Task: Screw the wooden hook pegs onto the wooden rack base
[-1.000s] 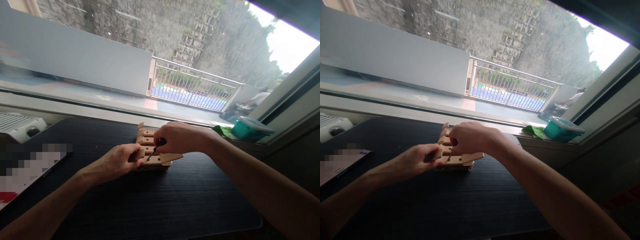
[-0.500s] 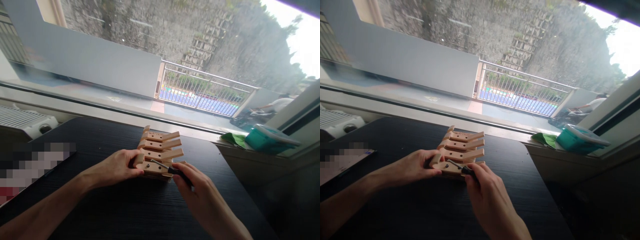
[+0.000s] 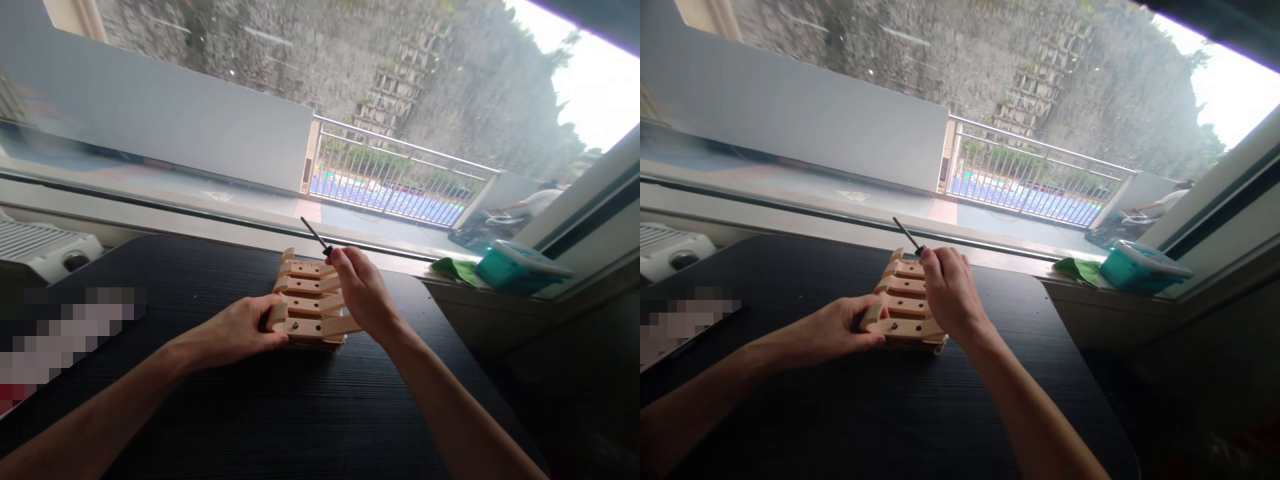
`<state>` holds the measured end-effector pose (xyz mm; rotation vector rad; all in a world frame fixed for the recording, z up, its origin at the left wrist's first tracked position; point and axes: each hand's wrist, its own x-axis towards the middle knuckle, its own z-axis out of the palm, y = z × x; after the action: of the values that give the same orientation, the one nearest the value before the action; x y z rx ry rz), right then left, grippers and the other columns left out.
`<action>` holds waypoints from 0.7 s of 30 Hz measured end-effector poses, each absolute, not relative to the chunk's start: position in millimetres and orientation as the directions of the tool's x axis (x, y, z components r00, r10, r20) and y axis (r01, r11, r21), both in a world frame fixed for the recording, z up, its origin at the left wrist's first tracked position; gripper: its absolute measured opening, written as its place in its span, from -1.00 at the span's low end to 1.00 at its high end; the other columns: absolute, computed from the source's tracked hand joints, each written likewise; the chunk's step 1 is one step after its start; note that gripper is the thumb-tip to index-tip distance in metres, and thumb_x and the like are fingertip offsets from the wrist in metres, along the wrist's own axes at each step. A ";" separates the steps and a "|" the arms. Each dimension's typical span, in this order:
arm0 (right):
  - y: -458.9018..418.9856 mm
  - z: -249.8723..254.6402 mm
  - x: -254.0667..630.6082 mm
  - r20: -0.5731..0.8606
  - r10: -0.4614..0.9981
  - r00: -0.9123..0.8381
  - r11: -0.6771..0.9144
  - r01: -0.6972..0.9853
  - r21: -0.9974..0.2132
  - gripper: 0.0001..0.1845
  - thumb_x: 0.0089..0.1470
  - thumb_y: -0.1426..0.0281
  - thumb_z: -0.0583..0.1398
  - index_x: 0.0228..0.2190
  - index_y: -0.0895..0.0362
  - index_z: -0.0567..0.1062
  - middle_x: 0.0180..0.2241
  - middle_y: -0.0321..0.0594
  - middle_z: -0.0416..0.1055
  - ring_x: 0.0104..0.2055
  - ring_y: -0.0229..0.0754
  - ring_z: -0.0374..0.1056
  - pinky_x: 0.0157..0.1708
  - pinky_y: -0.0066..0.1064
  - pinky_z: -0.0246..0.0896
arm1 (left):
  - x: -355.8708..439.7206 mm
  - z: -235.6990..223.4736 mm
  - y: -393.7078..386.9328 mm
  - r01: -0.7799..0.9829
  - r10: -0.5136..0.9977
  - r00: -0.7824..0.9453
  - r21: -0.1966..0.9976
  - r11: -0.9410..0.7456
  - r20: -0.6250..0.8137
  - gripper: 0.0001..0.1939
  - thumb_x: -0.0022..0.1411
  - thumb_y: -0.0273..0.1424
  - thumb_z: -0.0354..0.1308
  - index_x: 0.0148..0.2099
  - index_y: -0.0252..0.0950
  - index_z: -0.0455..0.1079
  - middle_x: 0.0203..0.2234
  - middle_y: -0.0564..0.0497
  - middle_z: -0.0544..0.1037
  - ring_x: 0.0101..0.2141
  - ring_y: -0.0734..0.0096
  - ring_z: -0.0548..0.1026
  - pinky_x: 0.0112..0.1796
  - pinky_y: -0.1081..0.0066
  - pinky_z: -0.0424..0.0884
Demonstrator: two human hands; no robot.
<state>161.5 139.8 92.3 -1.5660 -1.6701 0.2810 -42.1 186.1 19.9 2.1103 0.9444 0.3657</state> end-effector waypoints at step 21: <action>151.4 75.6 139.5 0.073 0.997 0.008 0.025 0.904 -0.428 -0.60 0.22 0.15 -0.02 -0.33 0.15 0.47 -0.34 -0.12 0.52 -0.34 -0.16 0.39 -0.40 -0.42 0.09 | -40.3 26.1 183.9 0.461 0.704 0.711 0.757 -0.462 -0.003 -0.76 0.08 -0.23 0.16 -0.24 -0.24 0.31 -0.40 0.12 0.46 -0.39 0.40 0.39 -0.38 0.46 0.27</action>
<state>139.5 151.4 75.6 -1.9380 -1.9554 0.3653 -40.3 183.9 26.1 2.1405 0.8825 0.4000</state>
